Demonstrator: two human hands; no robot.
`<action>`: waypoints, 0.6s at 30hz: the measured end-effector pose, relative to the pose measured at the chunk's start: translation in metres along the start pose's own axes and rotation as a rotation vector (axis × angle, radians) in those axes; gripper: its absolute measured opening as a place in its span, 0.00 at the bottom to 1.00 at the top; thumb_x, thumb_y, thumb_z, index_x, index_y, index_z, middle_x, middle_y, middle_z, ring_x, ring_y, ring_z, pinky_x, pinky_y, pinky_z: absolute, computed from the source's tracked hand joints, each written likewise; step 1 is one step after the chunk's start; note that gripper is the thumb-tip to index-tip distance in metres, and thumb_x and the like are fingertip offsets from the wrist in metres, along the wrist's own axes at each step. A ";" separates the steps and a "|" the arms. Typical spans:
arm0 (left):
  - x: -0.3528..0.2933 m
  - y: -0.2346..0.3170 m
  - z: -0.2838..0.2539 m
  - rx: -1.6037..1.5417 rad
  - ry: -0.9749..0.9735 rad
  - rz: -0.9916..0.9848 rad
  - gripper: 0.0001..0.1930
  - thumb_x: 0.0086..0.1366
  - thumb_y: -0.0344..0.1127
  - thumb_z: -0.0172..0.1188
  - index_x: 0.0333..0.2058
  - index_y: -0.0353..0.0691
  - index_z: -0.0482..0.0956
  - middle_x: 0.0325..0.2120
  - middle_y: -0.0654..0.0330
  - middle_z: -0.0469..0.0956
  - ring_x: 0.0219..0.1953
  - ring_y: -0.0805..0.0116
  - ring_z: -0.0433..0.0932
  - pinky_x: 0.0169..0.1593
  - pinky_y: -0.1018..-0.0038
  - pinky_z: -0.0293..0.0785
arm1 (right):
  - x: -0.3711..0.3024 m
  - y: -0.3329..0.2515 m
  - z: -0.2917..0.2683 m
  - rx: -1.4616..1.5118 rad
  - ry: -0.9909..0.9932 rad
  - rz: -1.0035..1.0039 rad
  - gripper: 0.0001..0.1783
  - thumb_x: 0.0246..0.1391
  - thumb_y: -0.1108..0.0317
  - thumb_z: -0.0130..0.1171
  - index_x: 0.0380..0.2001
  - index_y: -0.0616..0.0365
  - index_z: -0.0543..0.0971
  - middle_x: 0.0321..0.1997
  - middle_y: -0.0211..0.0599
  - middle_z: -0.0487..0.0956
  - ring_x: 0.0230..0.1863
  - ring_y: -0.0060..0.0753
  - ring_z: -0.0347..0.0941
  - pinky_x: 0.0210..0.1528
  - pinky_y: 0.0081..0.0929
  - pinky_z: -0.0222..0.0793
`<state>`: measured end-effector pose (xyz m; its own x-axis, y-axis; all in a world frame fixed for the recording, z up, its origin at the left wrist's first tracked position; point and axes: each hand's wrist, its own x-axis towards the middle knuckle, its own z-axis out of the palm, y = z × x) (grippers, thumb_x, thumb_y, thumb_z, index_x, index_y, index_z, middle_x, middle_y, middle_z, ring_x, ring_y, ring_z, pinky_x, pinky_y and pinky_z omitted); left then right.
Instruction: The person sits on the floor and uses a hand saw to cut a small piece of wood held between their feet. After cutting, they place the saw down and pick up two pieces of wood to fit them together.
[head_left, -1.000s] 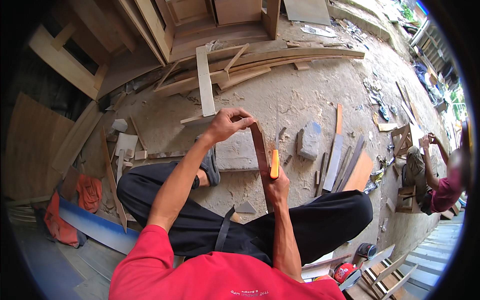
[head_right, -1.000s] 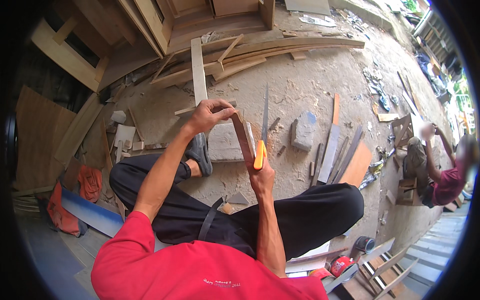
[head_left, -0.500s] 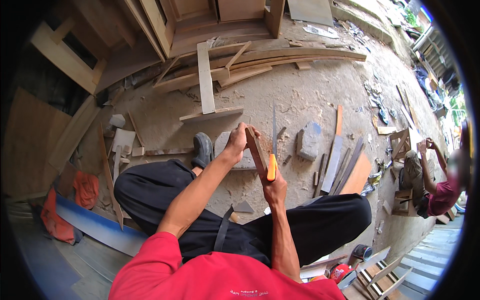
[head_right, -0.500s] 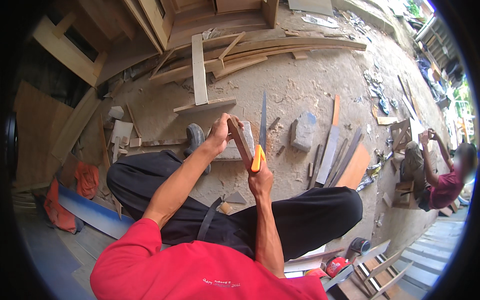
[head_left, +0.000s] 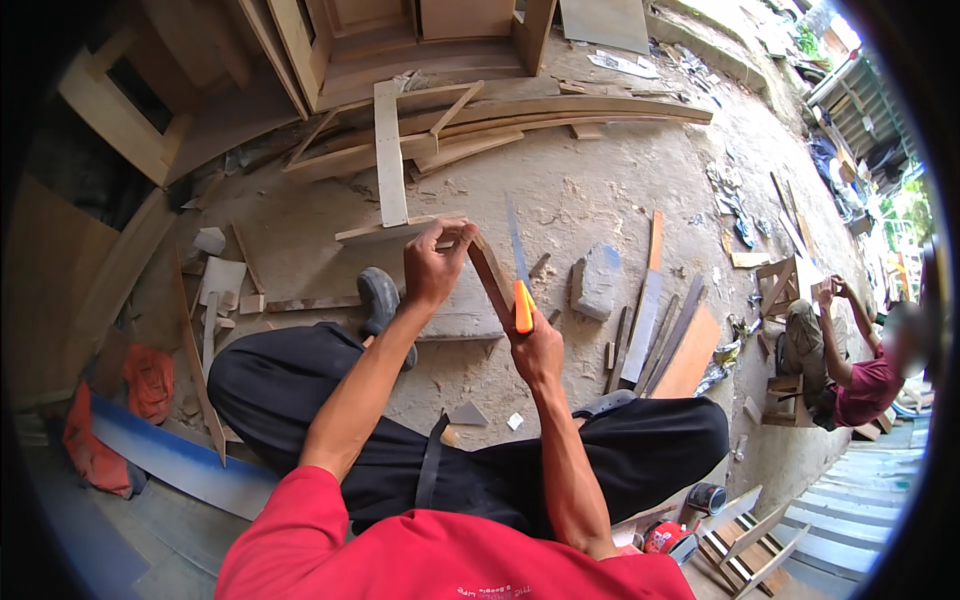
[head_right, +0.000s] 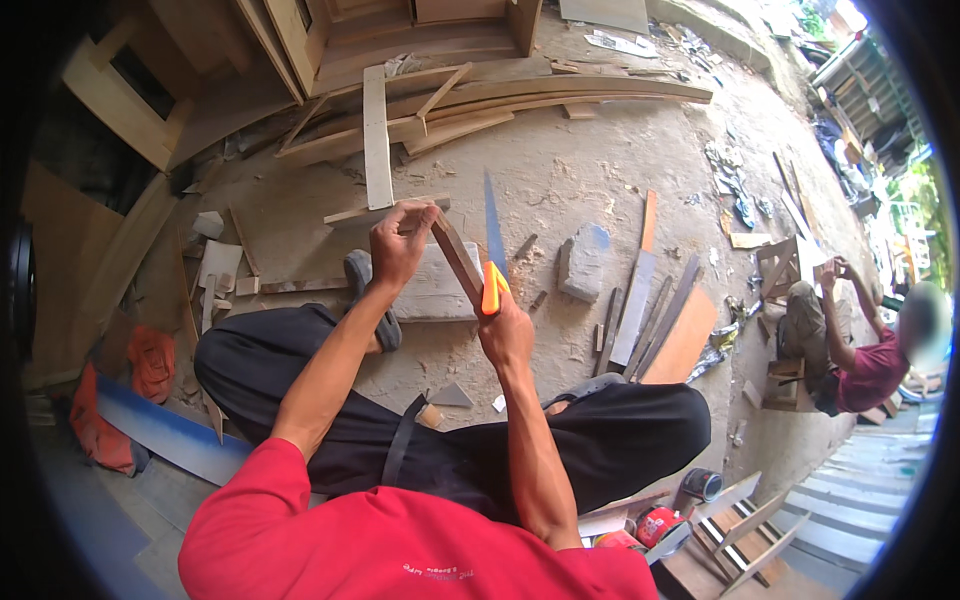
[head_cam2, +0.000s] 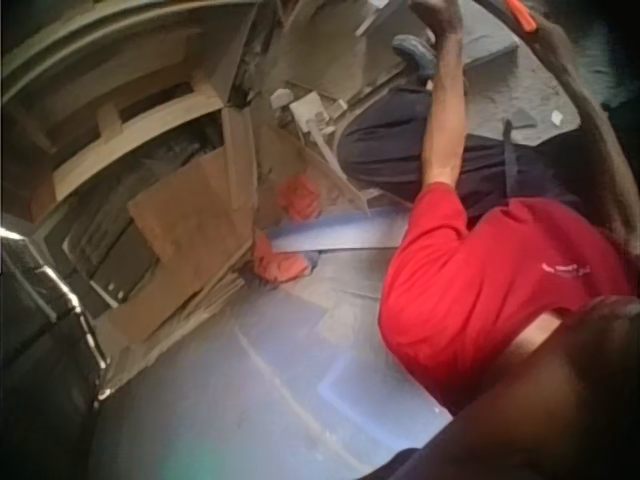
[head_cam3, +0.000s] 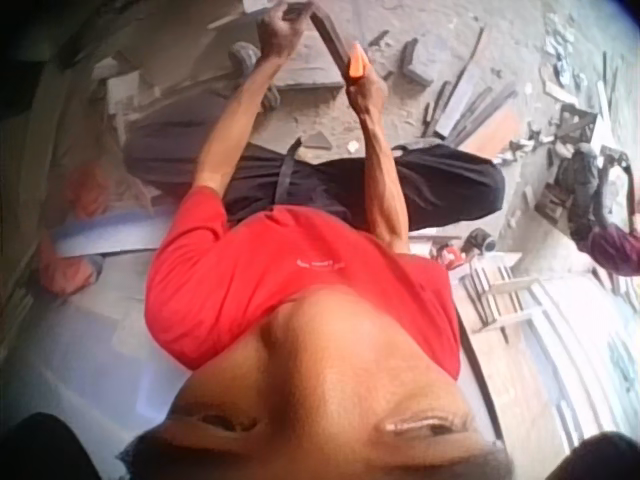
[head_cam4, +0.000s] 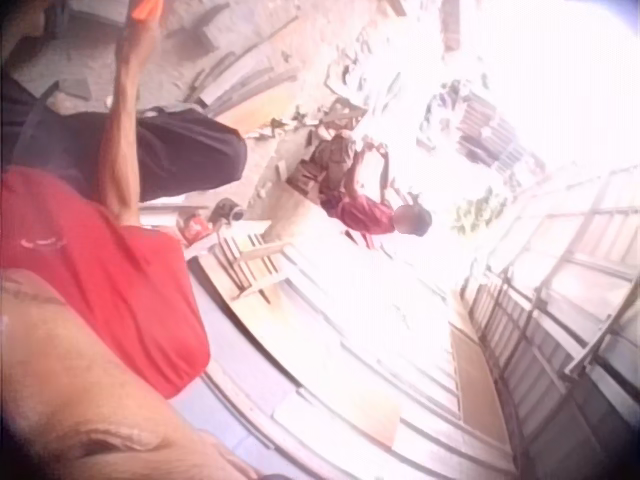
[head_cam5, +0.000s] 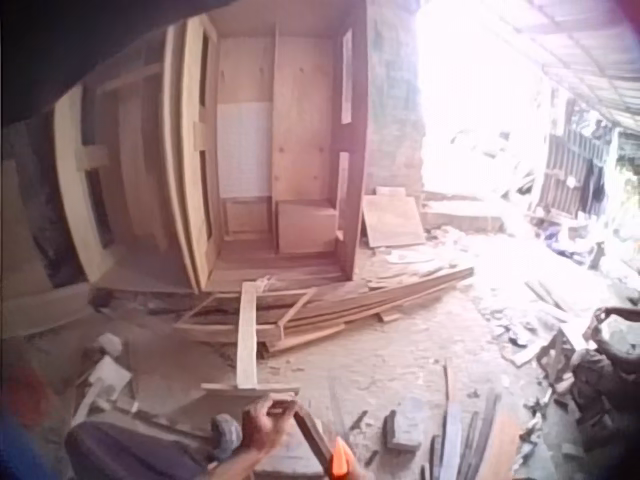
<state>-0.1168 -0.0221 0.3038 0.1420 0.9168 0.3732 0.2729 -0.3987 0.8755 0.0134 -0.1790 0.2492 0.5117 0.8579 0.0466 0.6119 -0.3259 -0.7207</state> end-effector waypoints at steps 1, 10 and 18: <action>0.001 0.007 0.000 0.017 0.034 0.094 0.15 0.60 0.45 0.66 0.31 0.36 0.80 0.27 0.58 0.82 0.32 0.73 0.80 0.37 0.76 0.75 | 0.007 0.000 -0.002 0.007 -0.009 -0.003 0.15 0.51 0.58 0.62 0.36 0.57 0.76 0.31 0.53 0.79 0.35 0.60 0.75 0.33 0.44 0.70; -0.016 -0.001 0.012 -0.112 -0.083 -0.192 0.15 0.53 0.41 0.73 0.29 0.36 0.80 0.29 0.62 0.82 0.32 0.76 0.79 0.37 0.78 0.74 | 0.002 0.037 0.019 0.009 0.072 -0.021 0.14 0.51 0.60 0.64 0.35 0.57 0.76 0.30 0.51 0.79 0.33 0.57 0.76 0.32 0.42 0.70; -0.017 0.015 0.003 -0.082 -0.329 0.243 0.09 0.53 0.34 0.71 0.30 0.39 0.80 0.26 0.64 0.78 0.28 0.75 0.79 0.31 0.78 0.75 | -0.008 0.054 0.026 0.204 0.126 -0.017 0.12 0.51 0.62 0.65 0.32 0.57 0.76 0.27 0.49 0.78 0.30 0.55 0.76 0.31 0.40 0.70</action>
<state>-0.1126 -0.0441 0.3099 0.4927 0.7350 0.4658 0.1193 -0.5873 0.8005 0.0265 -0.1932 0.1925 0.5815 0.8020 0.1365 0.4931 -0.2140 -0.8433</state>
